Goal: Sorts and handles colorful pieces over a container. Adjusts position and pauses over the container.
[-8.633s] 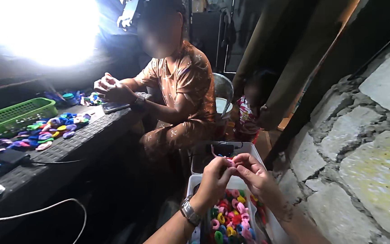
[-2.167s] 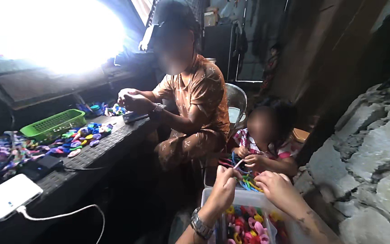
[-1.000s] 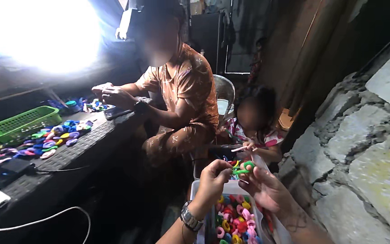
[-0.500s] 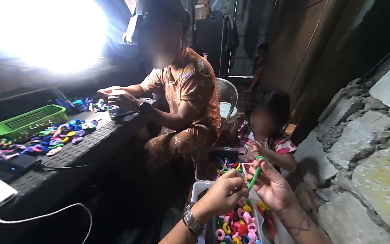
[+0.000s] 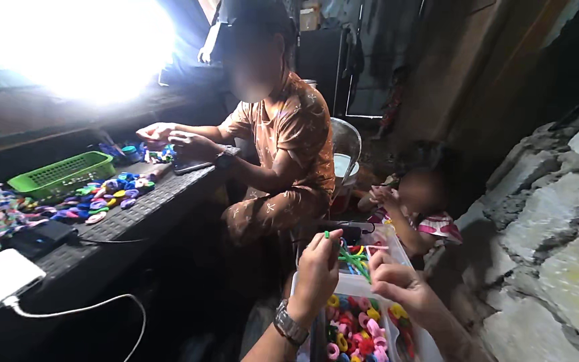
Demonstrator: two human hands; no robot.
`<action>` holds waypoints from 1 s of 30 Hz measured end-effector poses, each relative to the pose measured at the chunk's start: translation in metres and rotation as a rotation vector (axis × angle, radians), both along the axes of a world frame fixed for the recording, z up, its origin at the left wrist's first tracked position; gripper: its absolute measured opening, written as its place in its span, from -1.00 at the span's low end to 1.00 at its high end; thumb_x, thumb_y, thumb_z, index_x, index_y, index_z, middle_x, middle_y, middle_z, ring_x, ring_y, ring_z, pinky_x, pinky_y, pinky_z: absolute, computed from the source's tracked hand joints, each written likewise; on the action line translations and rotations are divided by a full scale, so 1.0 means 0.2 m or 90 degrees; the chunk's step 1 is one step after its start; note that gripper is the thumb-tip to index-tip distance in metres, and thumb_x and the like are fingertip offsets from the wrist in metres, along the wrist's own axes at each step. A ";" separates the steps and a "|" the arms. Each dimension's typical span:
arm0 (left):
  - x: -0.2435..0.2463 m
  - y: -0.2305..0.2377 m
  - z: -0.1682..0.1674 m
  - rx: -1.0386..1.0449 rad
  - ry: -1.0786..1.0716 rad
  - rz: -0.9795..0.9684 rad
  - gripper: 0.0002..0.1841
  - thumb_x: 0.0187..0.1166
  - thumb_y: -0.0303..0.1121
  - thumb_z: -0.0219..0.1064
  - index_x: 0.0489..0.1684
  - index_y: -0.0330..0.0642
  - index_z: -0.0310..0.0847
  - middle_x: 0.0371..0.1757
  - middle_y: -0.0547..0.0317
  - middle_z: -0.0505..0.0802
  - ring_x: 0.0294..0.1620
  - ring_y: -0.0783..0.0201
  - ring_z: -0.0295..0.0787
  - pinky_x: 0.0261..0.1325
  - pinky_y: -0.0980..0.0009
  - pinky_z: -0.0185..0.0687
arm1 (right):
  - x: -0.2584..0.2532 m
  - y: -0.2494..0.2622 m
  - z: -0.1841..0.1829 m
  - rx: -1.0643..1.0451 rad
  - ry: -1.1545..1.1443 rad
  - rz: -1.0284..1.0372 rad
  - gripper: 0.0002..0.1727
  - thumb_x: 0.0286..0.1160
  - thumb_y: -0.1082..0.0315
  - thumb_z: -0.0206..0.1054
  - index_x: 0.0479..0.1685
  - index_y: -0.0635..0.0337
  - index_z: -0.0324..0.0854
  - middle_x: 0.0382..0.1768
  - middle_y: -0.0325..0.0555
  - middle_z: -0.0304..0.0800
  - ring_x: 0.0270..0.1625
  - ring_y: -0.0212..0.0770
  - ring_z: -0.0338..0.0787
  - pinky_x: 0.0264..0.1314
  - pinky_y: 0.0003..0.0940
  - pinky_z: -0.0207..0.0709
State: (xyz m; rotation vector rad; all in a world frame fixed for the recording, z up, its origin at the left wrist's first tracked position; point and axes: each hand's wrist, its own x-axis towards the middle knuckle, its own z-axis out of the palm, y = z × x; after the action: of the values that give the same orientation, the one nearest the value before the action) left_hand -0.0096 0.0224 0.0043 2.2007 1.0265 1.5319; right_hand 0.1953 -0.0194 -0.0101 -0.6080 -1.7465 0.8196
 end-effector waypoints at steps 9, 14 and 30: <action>0.05 -0.08 -0.04 0.186 0.247 0.084 -0.85 0.59 -0.33 0.33 -0.26 0.01 0.86 -0.28 0.26 0.89 -0.23 0.22 0.85 -0.04 0.10 0.67 | -0.08 -0.04 0.02 -0.157 -0.008 -0.148 -0.51 0.54 0.29 0.25 0.47 0.20 0.61 0.35 -0.15 0.70 0.16 -0.38 0.76 0.12 -0.46 0.71; 0.06 -0.07 -0.05 0.108 0.260 0.023 -0.80 0.64 -0.24 0.31 -0.27 -0.06 0.83 -0.34 0.19 0.86 -0.24 0.18 0.85 -0.08 0.07 0.69 | -0.12 -0.03 -0.03 0.014 -0.019 -0.236 -0.63 0.76 0.09 0.14 0.05 0.04 0.85 0.03 -0.29 0.73 -0.02 -0.54 0.71 0.04 -0.62 0.66; 0.03 -0.07 -0.05 0.121 0.248 -0.006 -0.61 0.76 -0.14 0.16 -0.51 -0.10 0.68 -0.54 0.22 0.78 -0.42 0.24 0.75 -0.16 0.18 0.57 | -0.02 -0.05 0.09 -0.249 0.585 0.060 -0.57 0.72 -0.06 0.14 -0.35 -0.09 0.83 -0.60 -0.49 0.69 -0.47 -0.51 0.73 -0.23 -0.54 0.70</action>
State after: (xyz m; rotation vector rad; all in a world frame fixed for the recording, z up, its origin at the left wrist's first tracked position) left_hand -0.0037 0.0093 -0.0053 2.7064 1.0037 1.2691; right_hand 0.1913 -0.0289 0.0073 -0.3058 -0.7835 1.2673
